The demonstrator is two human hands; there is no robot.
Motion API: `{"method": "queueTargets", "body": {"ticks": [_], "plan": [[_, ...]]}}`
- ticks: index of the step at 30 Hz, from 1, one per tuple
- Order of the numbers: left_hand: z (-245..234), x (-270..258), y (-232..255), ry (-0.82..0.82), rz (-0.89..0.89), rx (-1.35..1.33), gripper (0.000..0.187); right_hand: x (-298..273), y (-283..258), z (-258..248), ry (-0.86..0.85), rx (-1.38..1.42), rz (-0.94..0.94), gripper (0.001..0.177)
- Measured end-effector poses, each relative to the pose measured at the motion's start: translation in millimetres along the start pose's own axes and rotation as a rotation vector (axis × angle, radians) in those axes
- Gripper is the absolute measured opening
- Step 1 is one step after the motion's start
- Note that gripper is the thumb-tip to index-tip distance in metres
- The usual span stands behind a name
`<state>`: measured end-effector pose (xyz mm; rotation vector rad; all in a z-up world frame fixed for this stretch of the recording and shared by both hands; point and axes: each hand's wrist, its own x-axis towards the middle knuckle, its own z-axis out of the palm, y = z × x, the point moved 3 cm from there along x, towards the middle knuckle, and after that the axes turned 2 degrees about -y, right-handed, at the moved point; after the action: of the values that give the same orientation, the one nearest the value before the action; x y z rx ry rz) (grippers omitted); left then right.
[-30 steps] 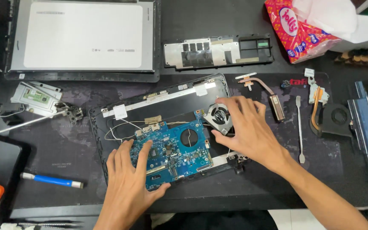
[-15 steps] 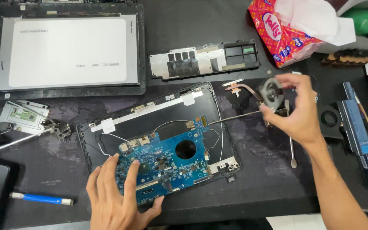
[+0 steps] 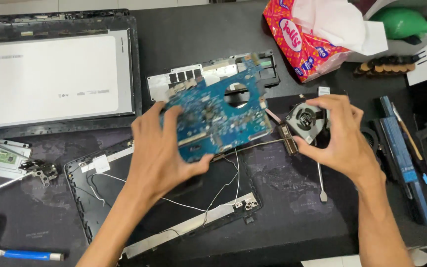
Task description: The person disassembles a laptop by removing the motherboard and then uses a screwdriver to unscrew and detach the antenna cables from the laptop's display bezel.
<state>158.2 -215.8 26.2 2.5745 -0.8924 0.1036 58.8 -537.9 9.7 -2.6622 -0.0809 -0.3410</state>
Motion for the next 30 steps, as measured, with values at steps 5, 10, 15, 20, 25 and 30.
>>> {"method": "queueTargets", "body": {"ticks": [5,10,15,20,25,30], "plan": [[33.5,75.6,-1.1,0.062,0.193,0.038,0.098,2.3,-4.4,8.1,-0.052,0.023,-0.027,0.083],[54.3,126.3,-11.0,0.048,0.246,0.039,0.099,2.4,-0.4,12.7,-0.033,0.023,-0.043,0.083],[67.6,142.8,-17.5,-0.026,0.207,0.0,0.09,3.0,3.3,11.0,0.035,-0.002,0.012,0.075],[67.0,123.9,-23.2,0.127,0.272,-0.044,0.091,5.1,0.5,8.2,0.048,-0.001,0.03,0.07],[16.5,61.7,-19.8,0.142,0.231,-0.106,0.073,10.1,-4.8,11.5,0.033,0.032,-0.008,0.067],[-17.4,0.7,-29.7,-0.093,-0.014,-0.251,0.046,26.3,-25.6,13.8,-0.051,0.019,-0.038,0.061]]}}
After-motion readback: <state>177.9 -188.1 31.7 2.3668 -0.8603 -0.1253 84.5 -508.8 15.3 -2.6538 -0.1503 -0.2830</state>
